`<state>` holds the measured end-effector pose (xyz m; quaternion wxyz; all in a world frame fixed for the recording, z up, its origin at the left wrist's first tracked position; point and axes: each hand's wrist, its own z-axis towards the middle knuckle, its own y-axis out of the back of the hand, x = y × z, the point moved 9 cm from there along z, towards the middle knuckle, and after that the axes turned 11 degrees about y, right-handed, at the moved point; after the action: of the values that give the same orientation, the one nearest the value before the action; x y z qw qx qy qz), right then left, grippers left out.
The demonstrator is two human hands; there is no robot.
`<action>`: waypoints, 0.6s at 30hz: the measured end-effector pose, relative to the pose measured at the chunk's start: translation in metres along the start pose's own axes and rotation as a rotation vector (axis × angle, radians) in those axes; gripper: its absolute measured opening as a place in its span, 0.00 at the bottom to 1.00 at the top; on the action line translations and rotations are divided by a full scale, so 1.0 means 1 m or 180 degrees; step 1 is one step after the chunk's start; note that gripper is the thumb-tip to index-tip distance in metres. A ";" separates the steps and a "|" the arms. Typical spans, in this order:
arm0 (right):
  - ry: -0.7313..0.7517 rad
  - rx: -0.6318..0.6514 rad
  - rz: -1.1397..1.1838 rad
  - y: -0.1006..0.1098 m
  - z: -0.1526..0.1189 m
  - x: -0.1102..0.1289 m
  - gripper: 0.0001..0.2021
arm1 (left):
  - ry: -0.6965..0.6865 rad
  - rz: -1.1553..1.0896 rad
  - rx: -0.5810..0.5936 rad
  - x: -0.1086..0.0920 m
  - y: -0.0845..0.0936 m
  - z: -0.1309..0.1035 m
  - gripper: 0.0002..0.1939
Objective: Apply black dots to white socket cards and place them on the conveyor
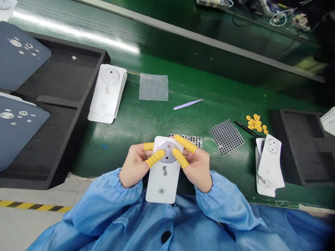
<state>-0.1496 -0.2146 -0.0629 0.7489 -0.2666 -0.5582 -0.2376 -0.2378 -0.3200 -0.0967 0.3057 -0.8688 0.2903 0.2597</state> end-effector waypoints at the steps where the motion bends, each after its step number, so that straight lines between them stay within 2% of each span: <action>1: -0.0068 -0.0017 0.0076 0.000 0.001 -0.003 0.17 | 0.0020 -0.0019 0.0080 0.001 0.000 0.002 0.15; 5: -0.0182 -0.0030 0.0143 0.001 0.004 -0.004 0.17 | 0.0037 -0.0016 0.0219 0.001 -0.001 0.003 0.16; 10: -0.0002 0.0047 -0.0002 -0.001 0.003 0.004 0.16 | -0.0068 0.0053 -0.0002 -0.003 0.003 0.001 0.09; 14: -0.0044 0.0083 0.0060 -0.004 0.000 0.000 0.16 | -0.0088 0.0134 -0.0126 -0.005 0.007 0.001 0.07; 16: -0.0136 0.0060 0.0077 -0.003 0.001 -0.002 0.17 | 0.0033 0.0016 -0.0103 -0.007 0.008 0.003 0.08; 18: -0.0142 0.0038 -0.0027 0.000 0.006 0.001 0.17 | 0.0385 -0.0145 0.0089 -0.008 0.002 0.004 0.09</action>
<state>-0.1538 -0.2107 -0.0601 0.7368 -0.2650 -0.5773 -0.2315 -0.2455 -0.3156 -0.0956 0.3056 -0.8849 0.2921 0.1957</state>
